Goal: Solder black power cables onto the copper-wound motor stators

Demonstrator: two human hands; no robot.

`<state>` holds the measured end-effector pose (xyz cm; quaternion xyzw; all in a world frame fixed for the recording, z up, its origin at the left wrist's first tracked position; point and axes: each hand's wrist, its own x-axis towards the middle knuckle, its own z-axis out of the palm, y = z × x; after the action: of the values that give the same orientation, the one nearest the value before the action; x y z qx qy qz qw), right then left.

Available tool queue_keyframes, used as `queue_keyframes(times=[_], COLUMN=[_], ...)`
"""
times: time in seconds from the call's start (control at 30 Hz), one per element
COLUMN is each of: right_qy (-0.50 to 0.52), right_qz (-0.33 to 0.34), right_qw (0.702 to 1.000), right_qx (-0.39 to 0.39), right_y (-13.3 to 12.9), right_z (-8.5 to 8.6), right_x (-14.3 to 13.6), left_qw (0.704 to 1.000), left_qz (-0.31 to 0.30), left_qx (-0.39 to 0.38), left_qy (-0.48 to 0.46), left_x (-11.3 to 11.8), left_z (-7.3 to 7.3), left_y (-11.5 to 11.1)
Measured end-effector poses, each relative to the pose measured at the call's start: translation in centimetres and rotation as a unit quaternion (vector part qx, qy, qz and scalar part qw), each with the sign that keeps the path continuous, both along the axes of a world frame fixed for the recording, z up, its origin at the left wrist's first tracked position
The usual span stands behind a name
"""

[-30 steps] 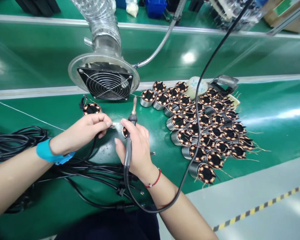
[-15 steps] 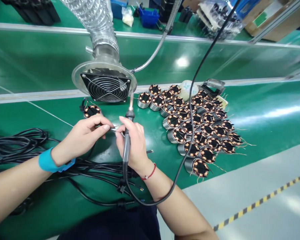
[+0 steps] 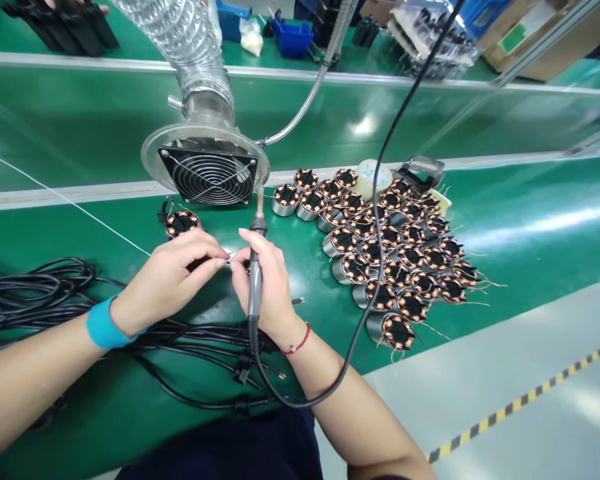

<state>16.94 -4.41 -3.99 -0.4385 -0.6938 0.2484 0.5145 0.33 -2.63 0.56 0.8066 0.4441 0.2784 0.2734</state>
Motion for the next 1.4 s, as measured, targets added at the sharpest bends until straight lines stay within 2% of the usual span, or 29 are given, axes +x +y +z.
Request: queue_keyframes(times=[0.1, 0.2, 0.4, 0.53, 0.7, 0.83, 1.0, 1.13, 1.27, 1.4], right_qy=[0.009, 0.015, 0.010, -0.044, -0.050, -0.044, -0.011, 0.025, 0.037, 0.042], right_qz=[-0.001, 0.004, -0.034, -0.001, -0.015, -0.035, -0.056, -0.085, -0.061, -0.021], right_qw=[1.000, 1.000, 0.999, 0.998, 0.997, 0.997, 0.998, 0.996, 0.994, 0.995], right_qx=[-0.006, -0.025, -0.014, -0.035, -0.061, -0.048, -0.018, 0.021, 0.087, 0.091], right_y=[0.0, -0.1, 0.2, 0.6, 1.1, 0.8, -1.4, -3.6, -4.5, -4.3], right_z=[0.1, 0.2, -0.2, -0.4, -0.5, -0.3, 1.0, 0.9, 0.1, 0.2], right_x=[-0.1, -0.1, 1.0, 1.7, 1.0, 1.0, 3.1, 4.5, 4.7, 4.4], left_qw=[1.000, 1.000, 0.981, 0.958, 0.951, 0.946, 0.930, 0.922, 0.921, 0.922], left_qz=[-0.003, 0.013, 0.073, 0.100, 0.116, 0.119, 0.131, 0.139, 0.140, 0.142], left_qx=[0.019, -0.009, -0.168, -0.248, -0.260, -0.272, -0.307, -0.323, -0.326, -0.322], left_qy=[0.007, -0.004, -0.070, -0.105, -0.119, -0.133, -0.152, -0.162, -0.164, -0.158], left_x=[0.0, 0.0, 0.1, 0.3, 0.5, 0.8, 1.2, 1.3, 1.4, 1.4], left_z=[0.0, 0.0, -0.6, -1.3, -1.6, -1.7, -1.7, -1.4, -1.3, -1.4], left_y=[-0.2, -0.1, 0.5, 0.6, 0.6, 0.6, 0.4, 0.2, 0.3, 0.4])
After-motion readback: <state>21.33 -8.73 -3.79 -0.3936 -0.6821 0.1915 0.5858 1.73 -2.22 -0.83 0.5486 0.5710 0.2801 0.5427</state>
